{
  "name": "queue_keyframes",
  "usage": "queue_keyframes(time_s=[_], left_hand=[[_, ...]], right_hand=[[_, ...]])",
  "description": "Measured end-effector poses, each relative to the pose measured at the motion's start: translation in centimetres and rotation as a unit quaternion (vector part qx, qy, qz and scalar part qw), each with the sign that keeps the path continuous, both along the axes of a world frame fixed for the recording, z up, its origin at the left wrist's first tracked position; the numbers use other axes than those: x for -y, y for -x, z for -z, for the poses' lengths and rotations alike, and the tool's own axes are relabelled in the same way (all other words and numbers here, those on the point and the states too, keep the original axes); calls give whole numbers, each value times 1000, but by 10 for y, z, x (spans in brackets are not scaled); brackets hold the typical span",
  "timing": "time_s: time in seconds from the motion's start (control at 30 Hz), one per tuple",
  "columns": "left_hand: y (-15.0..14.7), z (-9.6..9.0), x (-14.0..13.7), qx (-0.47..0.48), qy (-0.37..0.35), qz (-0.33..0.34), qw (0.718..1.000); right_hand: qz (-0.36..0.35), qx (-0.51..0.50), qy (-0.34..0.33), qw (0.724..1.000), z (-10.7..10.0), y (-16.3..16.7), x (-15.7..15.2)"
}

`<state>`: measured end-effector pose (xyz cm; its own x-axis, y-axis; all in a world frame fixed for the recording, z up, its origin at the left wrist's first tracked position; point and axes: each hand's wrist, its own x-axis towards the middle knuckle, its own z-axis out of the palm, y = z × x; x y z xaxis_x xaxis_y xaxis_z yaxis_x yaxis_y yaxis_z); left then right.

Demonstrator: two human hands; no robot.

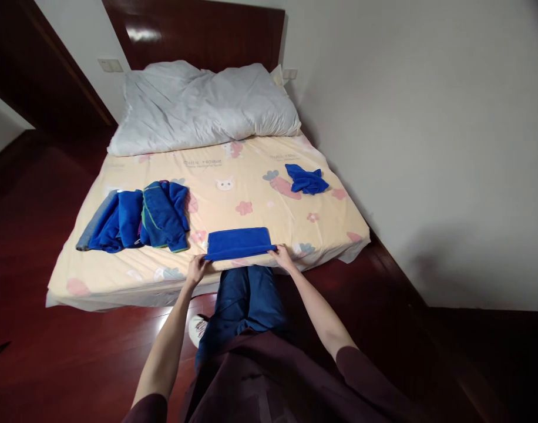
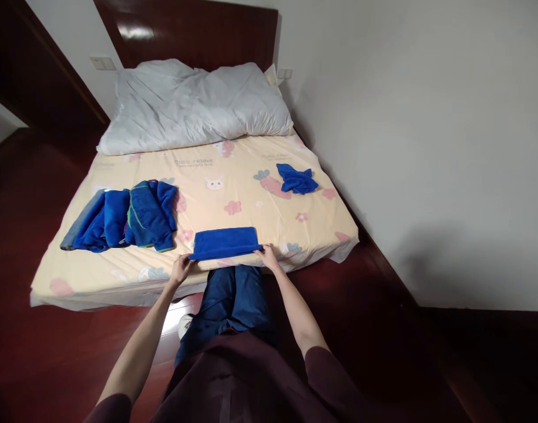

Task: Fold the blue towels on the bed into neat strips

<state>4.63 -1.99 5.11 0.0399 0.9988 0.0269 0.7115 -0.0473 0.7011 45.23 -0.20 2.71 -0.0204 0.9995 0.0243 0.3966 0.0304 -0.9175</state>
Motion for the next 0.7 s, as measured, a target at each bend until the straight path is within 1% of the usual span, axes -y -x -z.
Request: queue_keyframes(time_s=[0.17, 0.4, 0.47, 0.6, 0.7], left_hand=[[0, 2, 0, -3, 5, -16, 1000], [1, 3, -1, 22, 30, -43, 998], [1, 5, -2, 40, 40, -48, 997], [0, 4, -3, 107, 72, -60, 990], [-1, 0, -3, 110, 86, -76, 987]], right_hand=[[2, -6, 1, 1000, 0, -1, 0], [3, -26, 0, 1000, 0, 0, -1], [3, -35, 6, 999, 0, -1, -1], [9, -50, 32, 998, 0, -2, -4], [28, -44, 53, 997, -3, -1, -7]])
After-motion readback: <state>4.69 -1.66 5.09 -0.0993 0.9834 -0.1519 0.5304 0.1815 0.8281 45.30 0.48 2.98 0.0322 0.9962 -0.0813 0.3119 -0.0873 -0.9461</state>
